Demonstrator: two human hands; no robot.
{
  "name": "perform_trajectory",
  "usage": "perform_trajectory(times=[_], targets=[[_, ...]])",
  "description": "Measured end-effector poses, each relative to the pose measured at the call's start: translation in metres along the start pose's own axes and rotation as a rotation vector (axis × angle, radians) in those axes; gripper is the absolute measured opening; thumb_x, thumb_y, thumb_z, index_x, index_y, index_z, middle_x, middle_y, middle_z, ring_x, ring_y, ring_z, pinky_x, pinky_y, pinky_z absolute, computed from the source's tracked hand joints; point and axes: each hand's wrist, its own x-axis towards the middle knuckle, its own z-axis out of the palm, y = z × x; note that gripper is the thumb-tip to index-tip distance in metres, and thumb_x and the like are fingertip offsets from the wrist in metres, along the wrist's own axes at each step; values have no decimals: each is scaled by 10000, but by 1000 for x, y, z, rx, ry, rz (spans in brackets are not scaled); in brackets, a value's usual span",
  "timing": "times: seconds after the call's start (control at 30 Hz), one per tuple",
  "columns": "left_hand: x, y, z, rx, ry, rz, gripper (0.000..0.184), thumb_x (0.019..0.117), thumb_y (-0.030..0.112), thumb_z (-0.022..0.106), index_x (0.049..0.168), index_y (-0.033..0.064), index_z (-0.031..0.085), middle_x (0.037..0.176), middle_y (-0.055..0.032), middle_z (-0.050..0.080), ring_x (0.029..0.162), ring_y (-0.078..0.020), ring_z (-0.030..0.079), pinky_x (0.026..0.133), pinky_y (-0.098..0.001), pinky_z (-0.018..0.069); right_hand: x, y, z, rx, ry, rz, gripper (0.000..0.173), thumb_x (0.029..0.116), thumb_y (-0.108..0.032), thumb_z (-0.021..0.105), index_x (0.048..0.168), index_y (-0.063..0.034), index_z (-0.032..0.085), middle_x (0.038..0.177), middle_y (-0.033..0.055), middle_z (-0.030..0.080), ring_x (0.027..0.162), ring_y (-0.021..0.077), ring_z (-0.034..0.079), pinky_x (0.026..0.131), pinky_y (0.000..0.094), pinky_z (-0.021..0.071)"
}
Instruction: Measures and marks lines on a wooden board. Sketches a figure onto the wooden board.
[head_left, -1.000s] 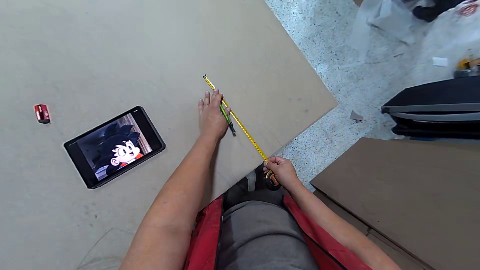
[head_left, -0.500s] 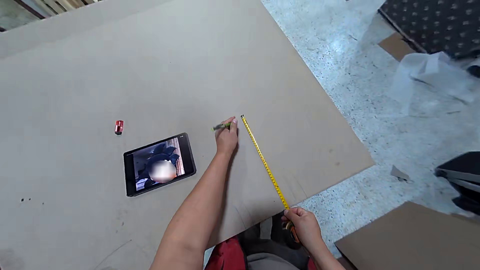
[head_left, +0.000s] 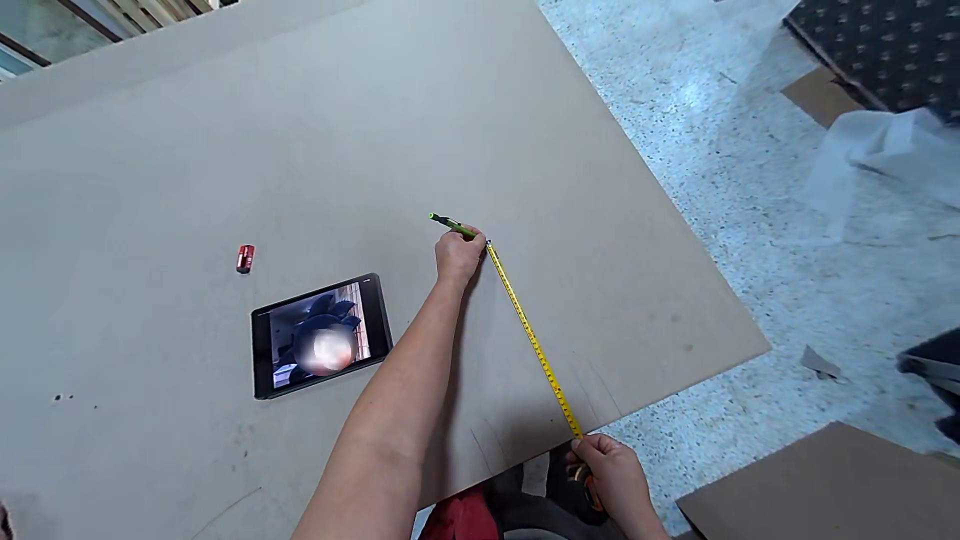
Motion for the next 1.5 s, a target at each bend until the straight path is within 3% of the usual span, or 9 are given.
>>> perform_trajectory(times=[0.37, 0.5, 0.83, 1.07, 1.17, 1.27, 1.4, 1.5], targets=[[-5, 1, 2, 67, 32, 44, 171, 942, 288, 690, 1009, 153, 772, 875, -58, 742, 831, -218, 713, 781, -519, 568, -1, -3, 1, -57, 11, -1, 158, 979, -221, 680, 893, -119, 766, 800, -19, 785, 659, 128, 718, 605, 371, 572], [-4, -4, 2, 56, 24, 51, 162, 946, 285, 685, 1006, 158, 767, 843, -46, 740, 770, -198, 714, 747, -492, 581, -1, -3, 0, -54, 8, 3, 155, 980, -208, 678, 891, -114, 763, 803, -15, 786, 670, 130, 721, 617, 376, 574], [-4, -8, 5, 56, 40, 75, 153, 950, 286, 689, 998, 168, 772, 862, -36, 743, 792, -184, 710, 769, -473, 576, -1, -1, 0, -34, 3, 18, 148, 975, -215, 683, 899, -116, 762, 800, -13, 785, 638, 130, 712, 562, 357, 559], [-4, -8, 5, 18, 45, 57, 135, 936, 269, 707, 997, 170, 776, 877, -39, 749, 805, -180, 717, 779, -469, 584, 2, 1, -2, -36, -18, 6, 145, 974, -220, 683, 905, -119, 760, 809, -20, 788, 691, 126, 734, 638, 367, 590], [-8, -23, 2, -129, 88, 42, 148, 941, 240, 701, 1003, 119, 757, 827, -48, 746, 728, -179, 723, 724, -443, 615, -1, 10, -21, 70, -46, -57, 152, 990, -203, 670, 972, -79, 755, 851, 32, 790, 738, 166, 750, 676, 366, 618], [-22, -35, -2, -193, 139, 43, 148, 952, 237, 709, 1008, 109, 760, 807, -43, 745, 699, -160, 713, 697, -409, 609, -14, 27, -53, 283, 2, -147, 164, 995, -128, 631, 992, 17, 709, 837, 137, 763, 709, 219, 730, 617, 361, 602], [-20, -28, 6, -218, 143, 43, 137, 949, 225, 711, 1005, 115, 772, 800, -42, 743, 692, -153, 708, 694, -403, 610, -33, 56, -95, 448, 85, -190, 122, 996, -23, 560, 954, 28, 662, 774, 120, 734, 683, 193, 713, 663, 347, 616], [-13, -17, 16, -225, 133, 46, 128, 945, 216, 713, 1001, 116, 770, 799, -35, 746, 689, -140, 713, 692, -385, 616, -37, 66, -117, 484, 109, -208, 150, 1014, -20, 523, 942, 7, 652, 761, 95, 735, 669, 173, 708, 654, 327, 613]])
